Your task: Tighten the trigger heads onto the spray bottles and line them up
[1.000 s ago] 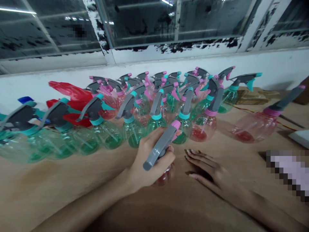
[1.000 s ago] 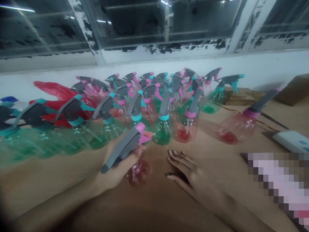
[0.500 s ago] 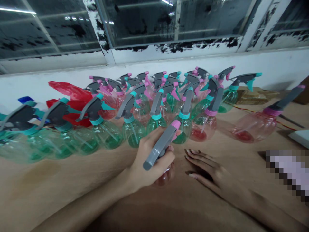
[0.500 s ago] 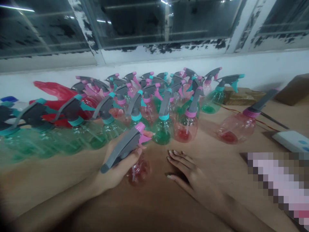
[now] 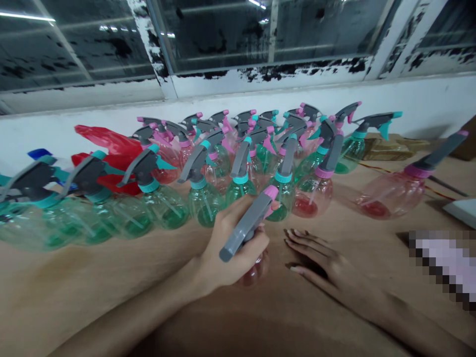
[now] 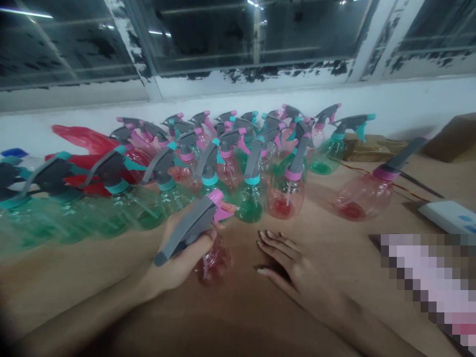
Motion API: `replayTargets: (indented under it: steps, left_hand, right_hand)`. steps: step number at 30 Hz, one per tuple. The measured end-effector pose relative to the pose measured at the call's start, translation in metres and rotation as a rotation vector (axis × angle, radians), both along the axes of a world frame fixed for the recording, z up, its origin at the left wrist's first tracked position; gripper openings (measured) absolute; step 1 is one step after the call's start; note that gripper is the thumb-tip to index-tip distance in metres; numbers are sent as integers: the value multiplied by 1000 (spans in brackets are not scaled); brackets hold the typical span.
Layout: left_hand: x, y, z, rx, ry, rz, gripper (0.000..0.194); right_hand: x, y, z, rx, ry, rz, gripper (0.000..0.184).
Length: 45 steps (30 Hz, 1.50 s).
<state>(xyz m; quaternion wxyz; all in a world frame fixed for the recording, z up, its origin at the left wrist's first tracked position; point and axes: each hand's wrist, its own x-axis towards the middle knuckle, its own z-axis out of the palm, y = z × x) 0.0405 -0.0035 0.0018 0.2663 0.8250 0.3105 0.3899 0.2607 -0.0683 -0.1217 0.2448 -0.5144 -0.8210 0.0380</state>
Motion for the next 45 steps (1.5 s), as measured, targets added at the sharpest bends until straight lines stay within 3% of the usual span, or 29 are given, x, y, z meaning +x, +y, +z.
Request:
replayTargets:
  steps: [7, 30, 37, 45]
  left_hand:
    - [-2, 4, -5, 64, -64, -86, 17]
    - [-5, 3, -3, 113, -54, -130, 21]
    - [-1, -1, -7, -19, -30, 15, 16]
    - [-2, 0, -9, -39, -32, -13, 23]
  right_hand:
    - [0, 1, -1, -12, 12, -5, 51]
    - [-1, 1, 2, 17, -34, 7, 48]
    - [0, 2, 0, 13, -16, 17, 47]
    - [0, 2, 0, -12, 20, 10, 51]
